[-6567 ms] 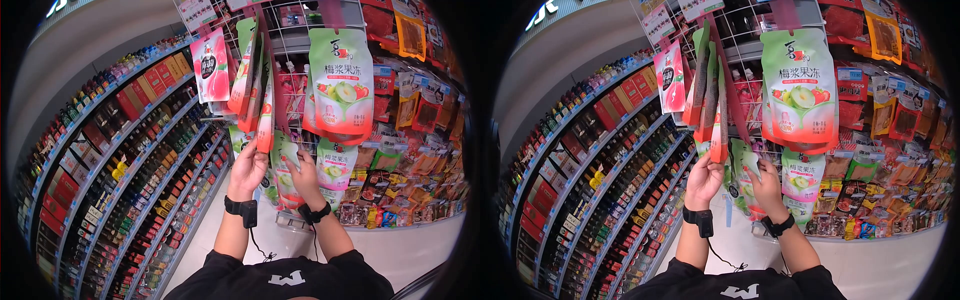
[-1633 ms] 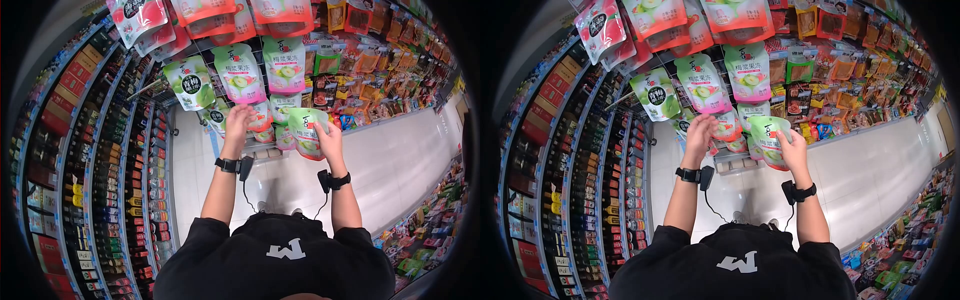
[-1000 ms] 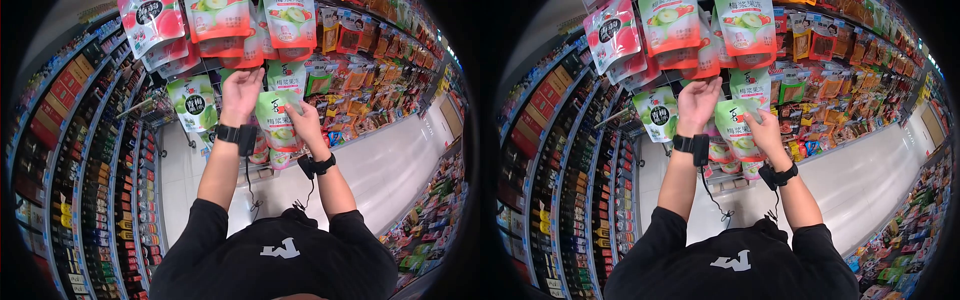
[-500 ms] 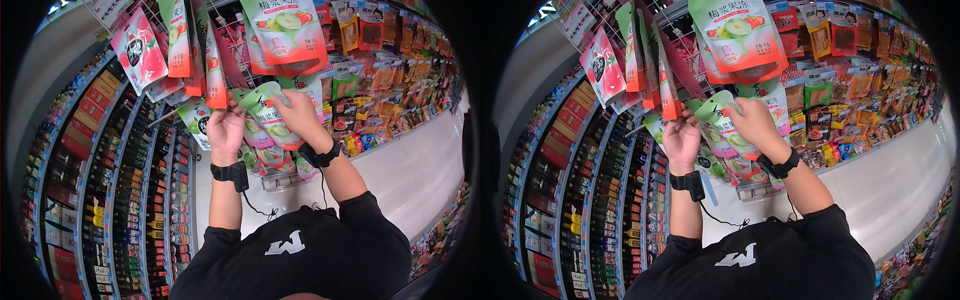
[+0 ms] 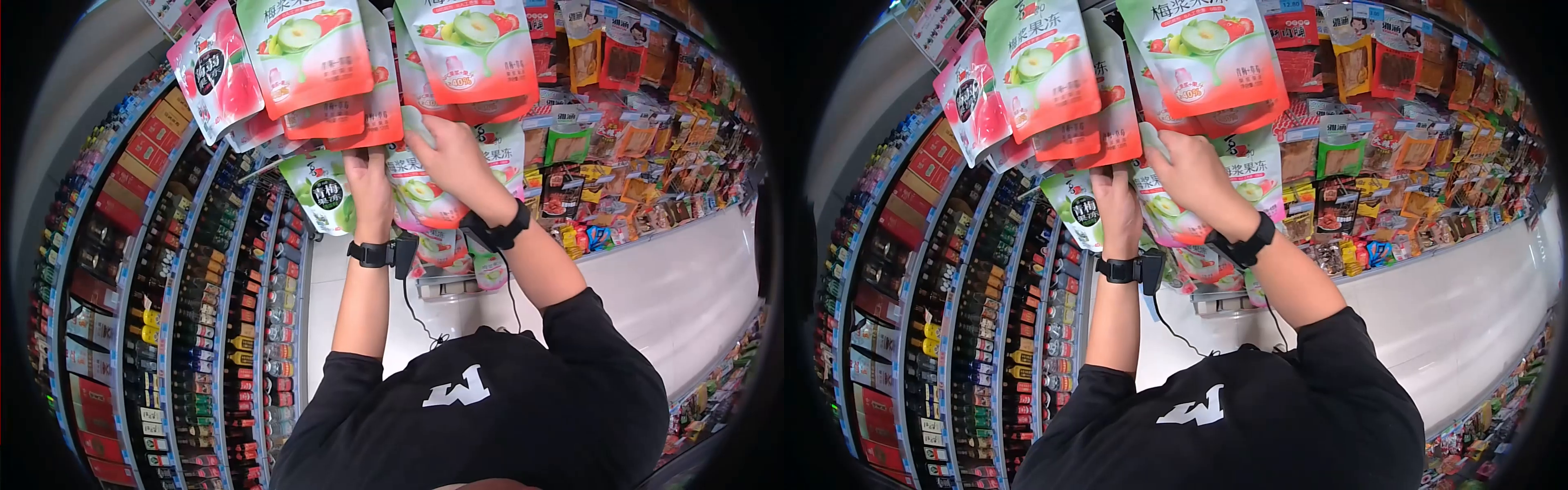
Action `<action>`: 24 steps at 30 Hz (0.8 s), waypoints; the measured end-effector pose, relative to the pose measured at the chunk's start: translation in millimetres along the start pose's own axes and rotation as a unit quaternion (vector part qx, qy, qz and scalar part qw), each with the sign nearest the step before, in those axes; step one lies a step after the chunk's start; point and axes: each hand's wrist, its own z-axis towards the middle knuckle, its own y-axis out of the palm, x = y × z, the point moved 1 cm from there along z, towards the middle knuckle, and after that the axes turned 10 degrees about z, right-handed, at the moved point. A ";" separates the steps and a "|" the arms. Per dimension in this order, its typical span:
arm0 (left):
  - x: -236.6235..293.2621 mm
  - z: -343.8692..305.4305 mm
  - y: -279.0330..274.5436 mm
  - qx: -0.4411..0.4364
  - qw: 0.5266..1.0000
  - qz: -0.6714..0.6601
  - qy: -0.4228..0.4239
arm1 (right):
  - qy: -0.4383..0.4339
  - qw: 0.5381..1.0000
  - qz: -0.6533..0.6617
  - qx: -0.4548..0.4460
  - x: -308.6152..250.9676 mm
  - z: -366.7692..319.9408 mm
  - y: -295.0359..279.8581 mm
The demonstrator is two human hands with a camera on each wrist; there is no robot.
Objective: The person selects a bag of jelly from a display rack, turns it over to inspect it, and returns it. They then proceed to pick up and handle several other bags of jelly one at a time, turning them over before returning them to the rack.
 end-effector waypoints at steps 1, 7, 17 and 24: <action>-3.8 2.4 0.9 0.010 0.999 0.048 0.014 | 0.018 1.000 -0.015 -0.013 -0.9 3.6 1.2; -4.2 16.5 1.0 0.102 0.968 0.216 0.077 | -0.015 0.999 0.020 0.041 15.1 17.2 16.6; 7.3 24.0 -2.3 0.066 0.977 0.199 -0.038 | -0.007 0.999 0.005 0.052 22.7 19.7 19.2; 6.6 34.8 -11.4 0.061 0.966 0.251 0.014 | 0.017 0.999 0.027 0.042 33.3 21.2 13.7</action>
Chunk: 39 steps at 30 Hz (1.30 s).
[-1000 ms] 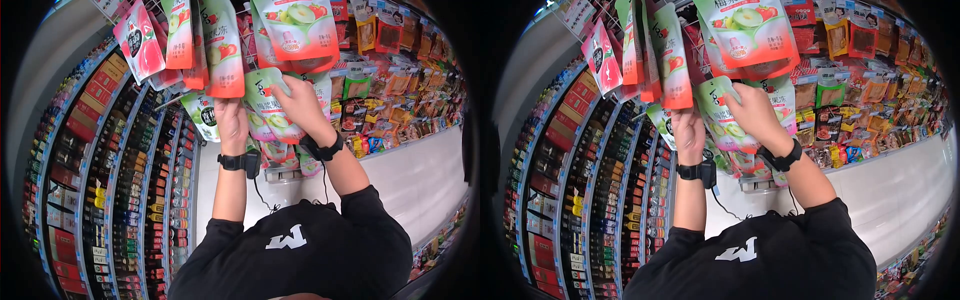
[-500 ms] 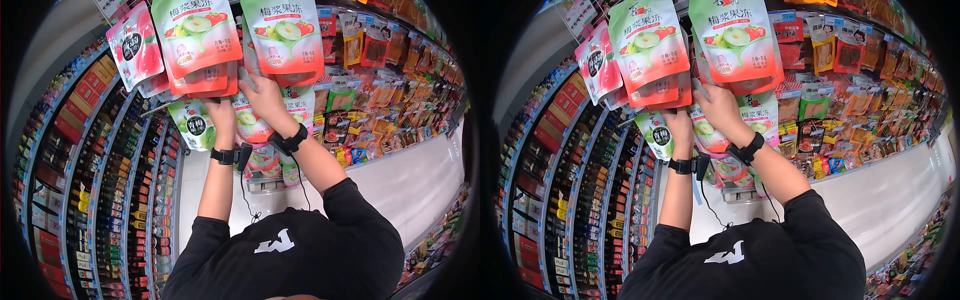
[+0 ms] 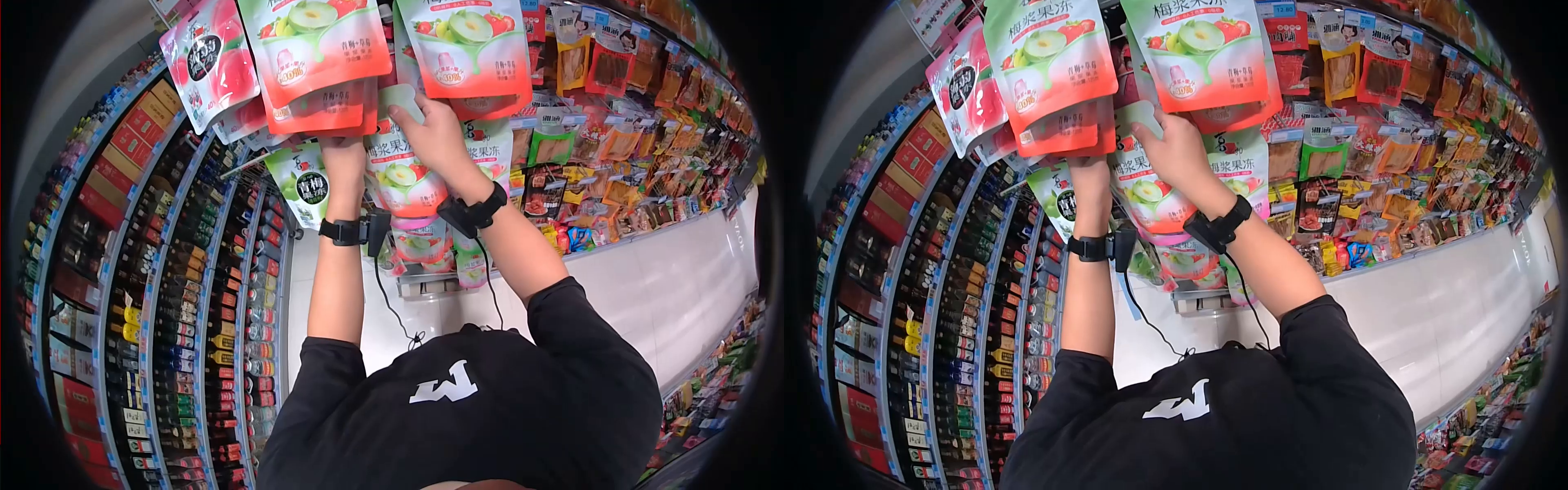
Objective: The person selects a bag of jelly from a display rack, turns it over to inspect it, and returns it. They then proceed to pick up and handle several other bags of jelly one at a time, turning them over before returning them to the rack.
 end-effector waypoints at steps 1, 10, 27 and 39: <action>3.0 0.0 0.0 -0.002 1.000 -0.013 -0.004 | 0.001 1.000 0.017 -0.003 1.0 0.8 -0.6; -1.7 9.1 -5.0 -0.127 0.950 -0.277 -0.070 | 0.055 0.998 -0.008 -0.036 -2.5 5.3 -5.7; 6.1 7.5 -6.8 -0.096 0.974 -0.202 -0.040 | 0.111 0.992 0.058 -0.020 -10.2 10.2 8.3; 29.4 8.8 -0.6 -0.118 0.978 -0.168 -0.046 | 0.110 0.992 0.062 -0.011 -17.8 8.9 7.6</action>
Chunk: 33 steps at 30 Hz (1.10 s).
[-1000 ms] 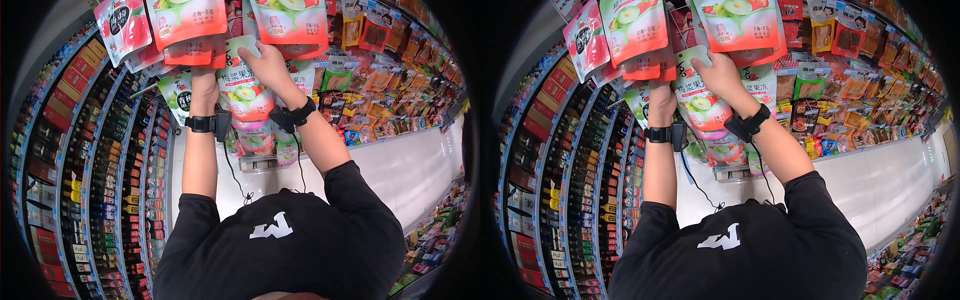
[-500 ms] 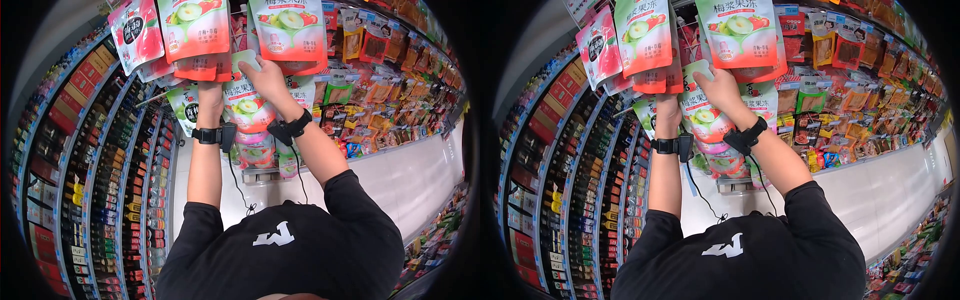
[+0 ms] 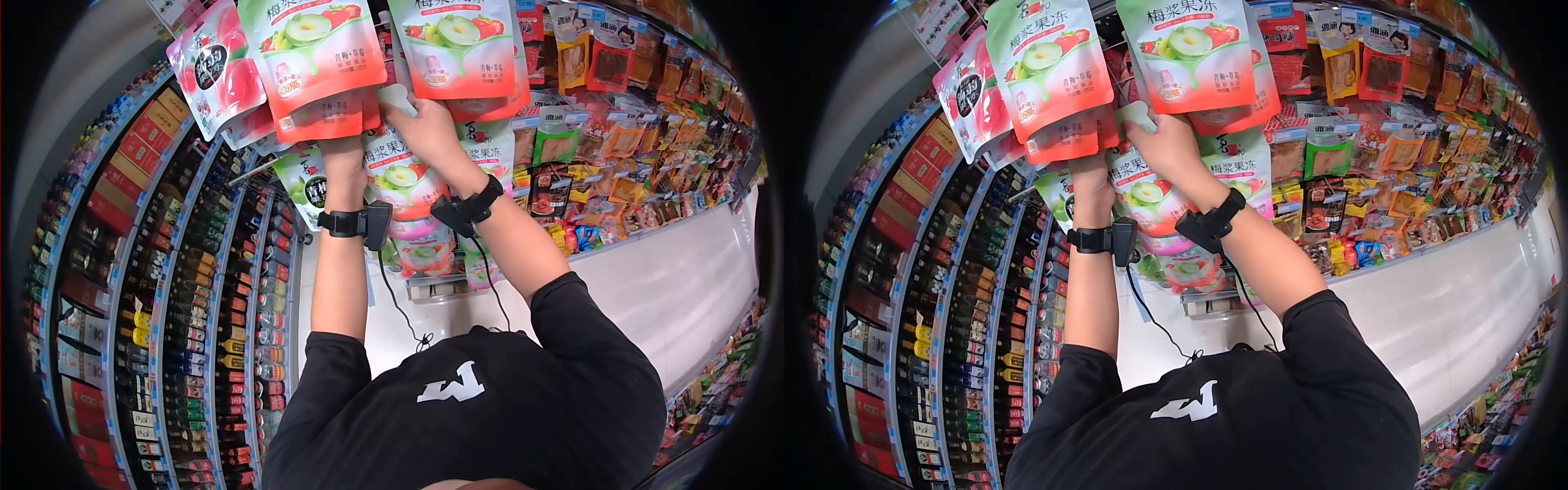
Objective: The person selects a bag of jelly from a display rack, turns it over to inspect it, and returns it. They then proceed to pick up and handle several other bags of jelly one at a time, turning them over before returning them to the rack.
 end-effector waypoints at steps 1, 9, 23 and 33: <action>-0.3 -0.3 0.5 0.001 1.000 0.002 0.000 | 0.000 1.000 0.002 -0.002 0.9 0.2 0.2; -11.9 1.5 -1.9 0.015 0.996 -0.087 -0.007 | -0.030 0.999 0.026 -0.003 2.5 -1.1 -1.7; -43.1 3.6 -16.2 0.031 0.998 -0.058 -0.014 | -0.007 1.000 0.020 0.002 22.6 -11.8 0.3; -44.5 2.8 -11.9 0.046 0.998 -0.040 0.006 | -0.013 0.997 -0.079 0.002 22.3 -6.2 -2.3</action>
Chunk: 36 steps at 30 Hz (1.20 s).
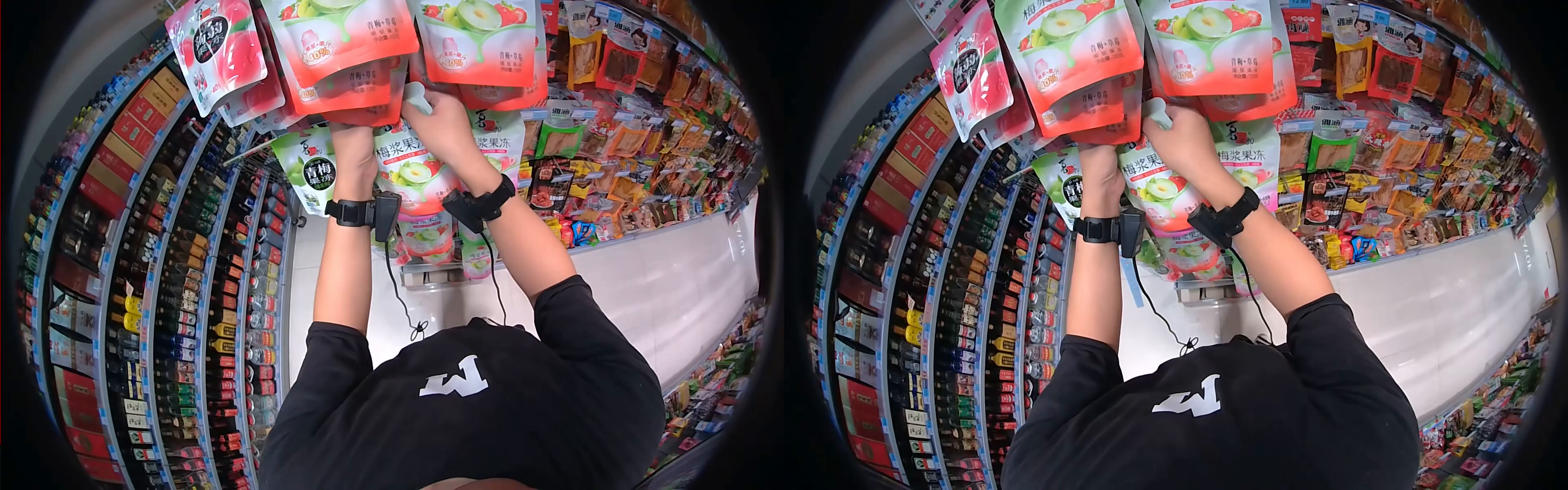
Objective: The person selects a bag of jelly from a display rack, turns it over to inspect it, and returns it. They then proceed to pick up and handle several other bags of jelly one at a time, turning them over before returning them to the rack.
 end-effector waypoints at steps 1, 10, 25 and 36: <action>-1.2 0.4 -0.8 0.001 1.000 0.001 -0.001 | 0.001 1.000 0.000 -0.001 -0.4 -1.3 0.1; 19.5 -0.1 11.2 0.027 0.998 0.047 0.033 | -0.086 0.994 0.057 0.042 -8.9 0.9 0.9; 18.9 7.9 9.8 0.036 0.992 0.103 0.067 | -0.015 0.998 0.031 0.050 -14.4 10.3 2.5; 22.5 13.5 1.7 -0.051 0.989 -0.099 -0.101 | -0.004 0.997 0.079 0.013 -18.8 8.8 1.8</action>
